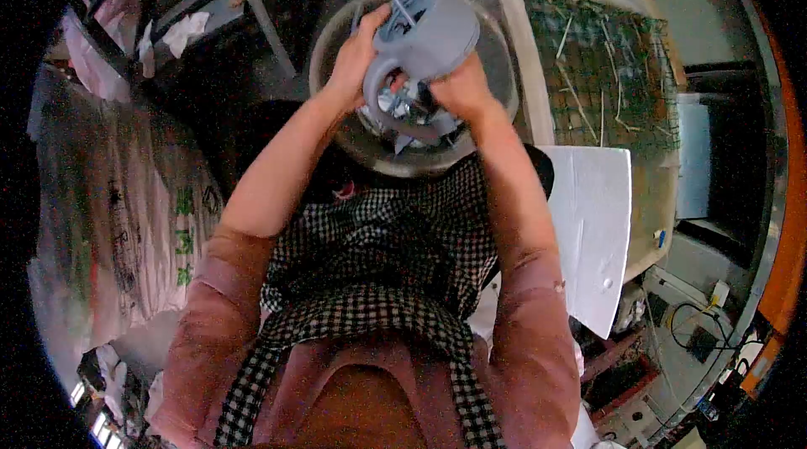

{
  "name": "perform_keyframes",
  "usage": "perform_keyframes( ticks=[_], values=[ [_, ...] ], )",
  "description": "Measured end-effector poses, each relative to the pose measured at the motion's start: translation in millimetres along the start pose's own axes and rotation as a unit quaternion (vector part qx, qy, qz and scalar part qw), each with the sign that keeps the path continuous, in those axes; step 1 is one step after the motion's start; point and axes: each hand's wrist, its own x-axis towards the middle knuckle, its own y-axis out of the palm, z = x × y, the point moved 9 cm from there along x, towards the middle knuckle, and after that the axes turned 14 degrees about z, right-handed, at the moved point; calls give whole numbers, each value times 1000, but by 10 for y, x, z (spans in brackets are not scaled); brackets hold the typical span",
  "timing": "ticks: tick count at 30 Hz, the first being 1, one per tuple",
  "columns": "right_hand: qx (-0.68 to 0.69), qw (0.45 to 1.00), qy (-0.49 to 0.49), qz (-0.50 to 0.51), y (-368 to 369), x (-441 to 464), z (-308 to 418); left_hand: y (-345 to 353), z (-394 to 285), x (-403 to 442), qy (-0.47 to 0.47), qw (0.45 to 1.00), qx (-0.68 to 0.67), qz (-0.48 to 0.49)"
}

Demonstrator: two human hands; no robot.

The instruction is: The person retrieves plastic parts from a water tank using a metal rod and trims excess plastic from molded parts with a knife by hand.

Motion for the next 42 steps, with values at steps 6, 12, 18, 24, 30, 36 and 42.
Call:
perform_keyframes(
  ticks=[6,12,18,24,30,36,42],
  values=[
    [425,862,219,170,374,-226,-533,-25,258,93,-119,988,-97,-29],
    [234,930,219,178,217,-215,-1192,-470,282,190,-26,987,118,-109],
    [-147,865,326,351,707,-430,-1953,-554,58,31,-14,911,383,-151],
    [-104,910,313,251,441,-260,-1571,-689,305,-158,-161,940,-293,-72],
    [-66,913,344,210,434,-206,-1505,-605,-479,-434,-10,944,-250,-215],
    [-100,923,298,223,570,-121,-1585,-289,-1588,-763,167,823,467,-276],
    [-128,932,247,231,458,-108,-1301,-326,-2168,-1071,239,734,566,-290]
  ],
)
